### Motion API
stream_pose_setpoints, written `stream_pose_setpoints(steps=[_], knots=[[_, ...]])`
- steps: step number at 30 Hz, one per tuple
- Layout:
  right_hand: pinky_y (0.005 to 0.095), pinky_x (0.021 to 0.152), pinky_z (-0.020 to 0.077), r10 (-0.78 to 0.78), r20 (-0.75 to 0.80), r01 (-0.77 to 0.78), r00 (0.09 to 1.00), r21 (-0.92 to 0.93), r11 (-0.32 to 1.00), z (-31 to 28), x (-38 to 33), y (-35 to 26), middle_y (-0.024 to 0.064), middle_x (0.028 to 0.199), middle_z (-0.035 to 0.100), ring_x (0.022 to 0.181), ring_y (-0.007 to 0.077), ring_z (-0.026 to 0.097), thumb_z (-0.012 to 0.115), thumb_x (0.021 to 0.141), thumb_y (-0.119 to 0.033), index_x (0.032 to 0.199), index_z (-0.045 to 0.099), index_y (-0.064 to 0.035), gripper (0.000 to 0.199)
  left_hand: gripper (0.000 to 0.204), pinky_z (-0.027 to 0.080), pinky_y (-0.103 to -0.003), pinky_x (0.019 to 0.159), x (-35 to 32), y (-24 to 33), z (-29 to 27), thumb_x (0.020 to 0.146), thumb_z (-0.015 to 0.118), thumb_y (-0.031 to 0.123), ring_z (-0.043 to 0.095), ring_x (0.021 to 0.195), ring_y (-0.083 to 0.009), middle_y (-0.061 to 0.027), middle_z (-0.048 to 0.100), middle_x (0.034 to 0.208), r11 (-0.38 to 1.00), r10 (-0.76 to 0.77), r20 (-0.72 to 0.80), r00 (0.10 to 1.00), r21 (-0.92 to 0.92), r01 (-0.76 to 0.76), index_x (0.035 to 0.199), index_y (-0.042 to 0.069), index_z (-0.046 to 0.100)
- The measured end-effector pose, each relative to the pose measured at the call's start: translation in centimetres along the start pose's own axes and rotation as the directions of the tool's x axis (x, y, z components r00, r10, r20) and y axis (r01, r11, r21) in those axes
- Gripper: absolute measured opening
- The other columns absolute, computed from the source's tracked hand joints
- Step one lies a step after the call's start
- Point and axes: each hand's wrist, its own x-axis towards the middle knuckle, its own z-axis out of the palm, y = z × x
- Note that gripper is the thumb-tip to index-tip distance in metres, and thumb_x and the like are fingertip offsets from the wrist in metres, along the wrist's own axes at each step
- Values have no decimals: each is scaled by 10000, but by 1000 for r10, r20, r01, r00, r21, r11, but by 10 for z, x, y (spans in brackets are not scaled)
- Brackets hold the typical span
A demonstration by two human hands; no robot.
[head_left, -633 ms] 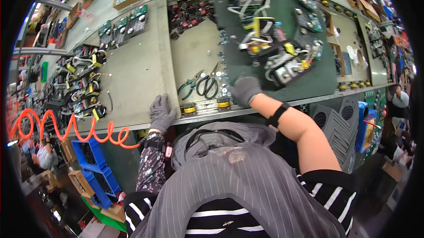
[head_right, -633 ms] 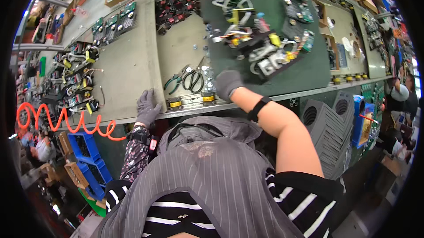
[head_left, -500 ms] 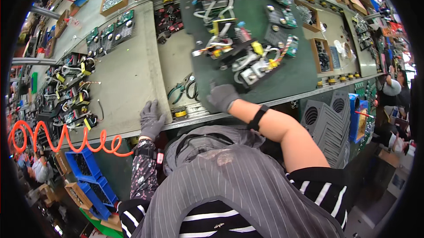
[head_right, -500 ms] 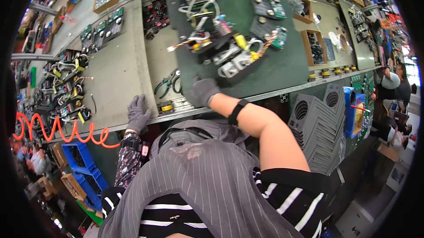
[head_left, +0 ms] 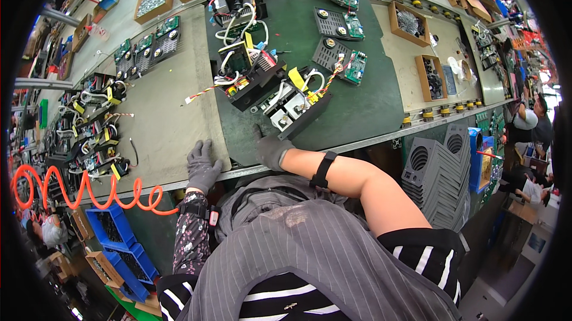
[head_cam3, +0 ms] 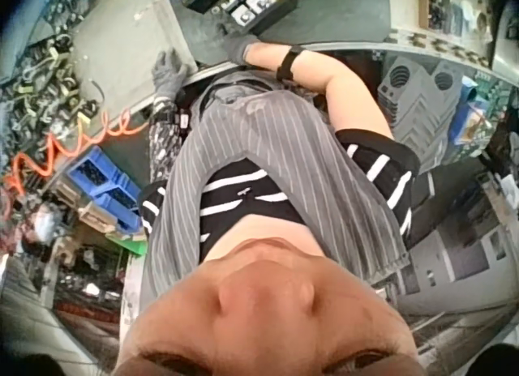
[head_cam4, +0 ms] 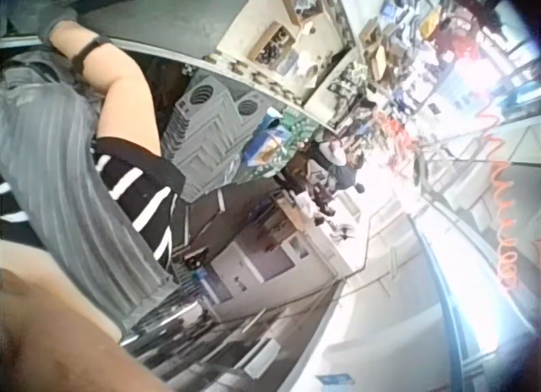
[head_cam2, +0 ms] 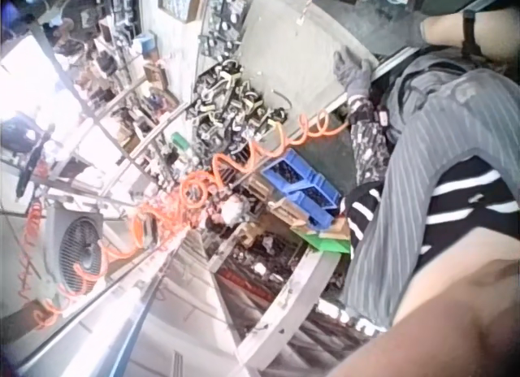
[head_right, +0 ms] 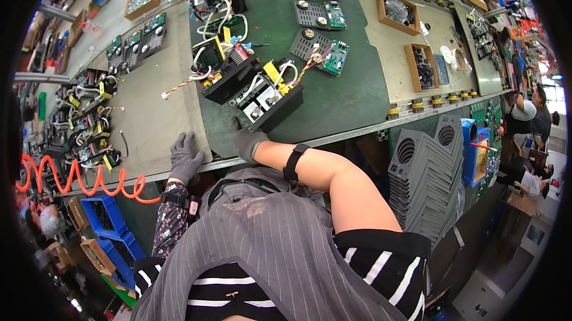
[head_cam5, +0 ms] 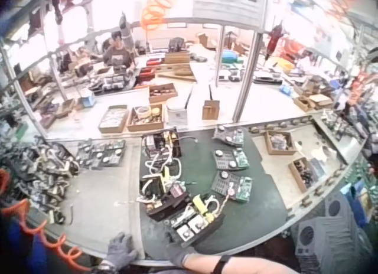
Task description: Assembling electronic components, wiring harnesses, and fans into a metal chassis using an electric screwdriver.
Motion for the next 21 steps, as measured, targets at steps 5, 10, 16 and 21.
stream_pose_setpoints(steps=[5, 10, 16, 21], knots=[[420, 906, 492, -346, 95, 258, 933, 492, 831, -24, -38, 29, 237, 1081, 663, 1010, 345, 643, 529, 905, -398, 1277, 587, -135, 459, 651, 375, -473, 1068, 5, 9, -10, 810, 669, 339, 428, 1259, -403, -189, 444, 1411, 999, -9, -20, 1000, 42, 10, 1397, 135, 474], [340, 800, 523, -145, 112, -18, 983, 846, 532, -29, -109, 134, 98, 995, 698, 875, 229, 652, 603, 887, -356, 1144, 659, -19, 428, 367, 493, -406, 899, 20, 60, -61, 867, 639, 253, 617, 1024, -331, -159, 645, 1115, 957, 63, 40, 997, -285, -49, 1200, 100, 631], [267, 654, 528, 497, 77, -70, 864, 997, -32, -28, -119, 245, 84, 923, 669, 719, 114, 619, 658, 907, -416, 1125, 619, -52, 426, 407, 497, -409, 910, 29, 167, -104, 840, 669, 185, 610, 1052, -345, -176, 627, 1154, 824, 326, -233, 916, -405, -396, 1224, 65, 602], [255, 544, 536, 576, 171, 72, 799, 925, -374, -42, -86, 272, 74, 906, 653, 651, 135, 635, 713, 846, -527, 1155, 570, -76, 565, 743, 401, -451, 1051, 42, 216, -96, 768, 749, 343, 488, 1233, -393, -232, 484, 1369, 838, 444, -276, 852, -209, -504, 1370, 14, 462]])
